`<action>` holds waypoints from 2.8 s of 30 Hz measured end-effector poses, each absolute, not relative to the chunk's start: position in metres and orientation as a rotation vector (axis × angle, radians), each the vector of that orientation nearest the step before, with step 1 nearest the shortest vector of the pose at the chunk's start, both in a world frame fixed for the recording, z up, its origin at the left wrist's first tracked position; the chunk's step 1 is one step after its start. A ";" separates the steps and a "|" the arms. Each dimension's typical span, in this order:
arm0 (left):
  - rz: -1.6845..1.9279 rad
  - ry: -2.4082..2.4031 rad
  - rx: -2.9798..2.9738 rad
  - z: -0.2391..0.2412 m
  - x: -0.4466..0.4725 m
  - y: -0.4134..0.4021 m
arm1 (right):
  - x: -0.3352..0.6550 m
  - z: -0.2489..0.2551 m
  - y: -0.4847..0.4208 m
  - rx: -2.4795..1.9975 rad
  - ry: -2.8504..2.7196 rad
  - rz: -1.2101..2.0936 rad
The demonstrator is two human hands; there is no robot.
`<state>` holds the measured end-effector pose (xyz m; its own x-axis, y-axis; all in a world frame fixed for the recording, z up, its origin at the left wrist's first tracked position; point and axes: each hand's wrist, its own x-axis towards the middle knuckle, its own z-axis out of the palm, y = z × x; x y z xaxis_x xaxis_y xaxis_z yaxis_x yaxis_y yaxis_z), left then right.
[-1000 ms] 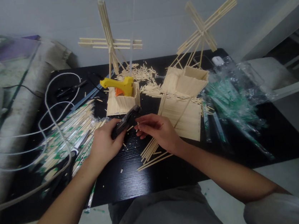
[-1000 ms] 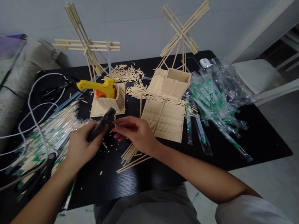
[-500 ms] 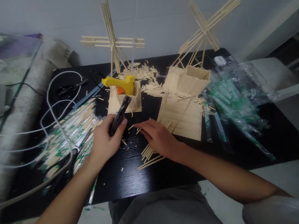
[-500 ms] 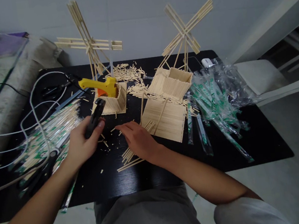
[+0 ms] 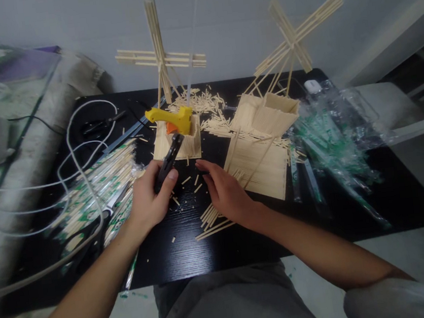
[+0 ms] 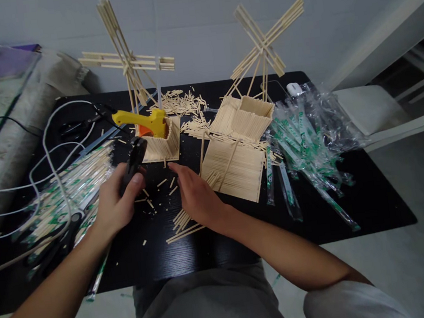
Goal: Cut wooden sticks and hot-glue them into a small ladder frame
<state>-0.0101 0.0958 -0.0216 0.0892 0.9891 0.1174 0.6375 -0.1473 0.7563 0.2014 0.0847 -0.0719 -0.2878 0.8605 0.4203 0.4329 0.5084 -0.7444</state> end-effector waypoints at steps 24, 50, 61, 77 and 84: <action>0.971 1.451 1.770 -0.039 -0.013 0.097 | 0.197 -0.068 0.075 -0.991 -2.207 0.519; 1.035 1.385 1.585 -0.043 -0.012 0.102 | 0.205 -0.071 0.080 -1.145 -2.184 0.565; 1.012 1.383 1.628 -0.033 -0.006 0.100 | 0.202 -0.057 0.081 -1.000 -2.046 0.529; 0.939 1.411 1.741 -0.039 -0.009 0.102 | 0.265 -0.033 0.044 -1.210 -2.262 0.881; 0.946 1.388 1.737 -0.037 -0.008 0.101 | 0.263 -0.041 0.039 -1.122 -2.322 0.751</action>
<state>-0.0083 0.1007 -0.0373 0.1551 0.9817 0.1107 0.4627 -0.1712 0.8698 0.2633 0.0392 -0.0414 -0.5671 0.8084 0.1581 0.5626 0.5203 -0.6425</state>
